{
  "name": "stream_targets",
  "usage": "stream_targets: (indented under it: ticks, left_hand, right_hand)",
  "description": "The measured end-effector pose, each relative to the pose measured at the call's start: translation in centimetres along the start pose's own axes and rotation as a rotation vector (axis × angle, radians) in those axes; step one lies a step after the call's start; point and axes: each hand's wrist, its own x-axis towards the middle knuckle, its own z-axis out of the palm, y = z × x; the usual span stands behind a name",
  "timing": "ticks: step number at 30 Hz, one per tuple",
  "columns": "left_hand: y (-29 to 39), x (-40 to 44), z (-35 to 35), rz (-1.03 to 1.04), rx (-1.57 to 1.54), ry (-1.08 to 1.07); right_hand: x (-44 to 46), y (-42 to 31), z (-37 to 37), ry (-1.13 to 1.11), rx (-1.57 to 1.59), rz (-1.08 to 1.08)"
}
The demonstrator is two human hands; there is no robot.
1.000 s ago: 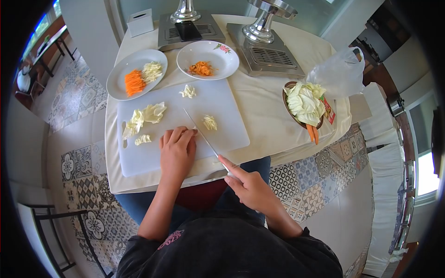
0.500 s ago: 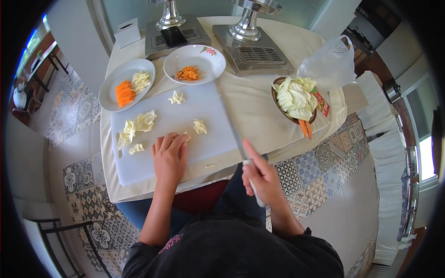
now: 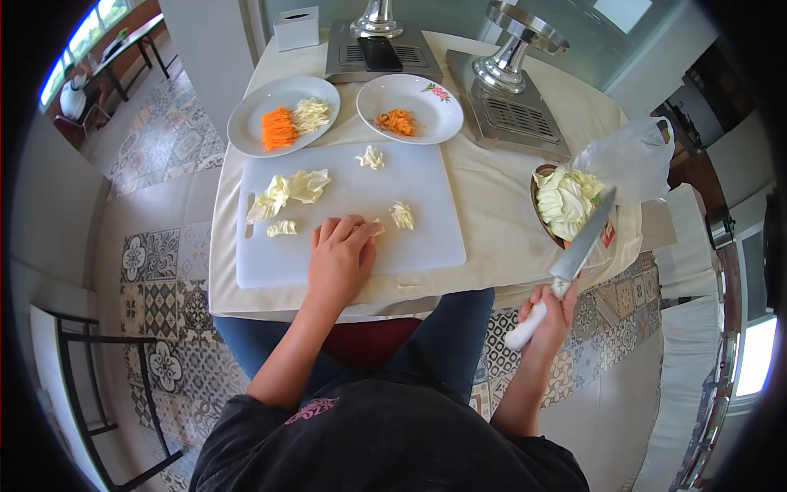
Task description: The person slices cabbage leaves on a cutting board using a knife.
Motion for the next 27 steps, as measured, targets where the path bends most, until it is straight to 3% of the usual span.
stream_targets:
  ticks: [7,11,12,24,27]
  left_hand:
    - [-0.1,0.0,-0.2,-0.008,-0.042,-0.031]
    - [-0.2,-0.1,0.0,0.002,-0.028,-0.022]
    - [-0.2,0.0,0.0,0.002,-0.020,-0.025]
    - [0.0,0.1,-0.1,0.006,0.009,-0.007]
    - [0.0,0.2,-0.1,0.008,0.013,-0.002]
  right_hand:
    - [-3.8,-0.1,4.1,-0.557,-0.441,0.164]
    - [-5.0,0.0,5.9,-0.824,-0.639,0.053]
    - [-5.2,0.8,6.1,-0.841,-0.653,-0.090]
    - [-5.3,0.9,7.0,-0.934,-0.786,-0.107]
    - [-5.4,1.2,7.0,-0.933,-0.785,-0.215]
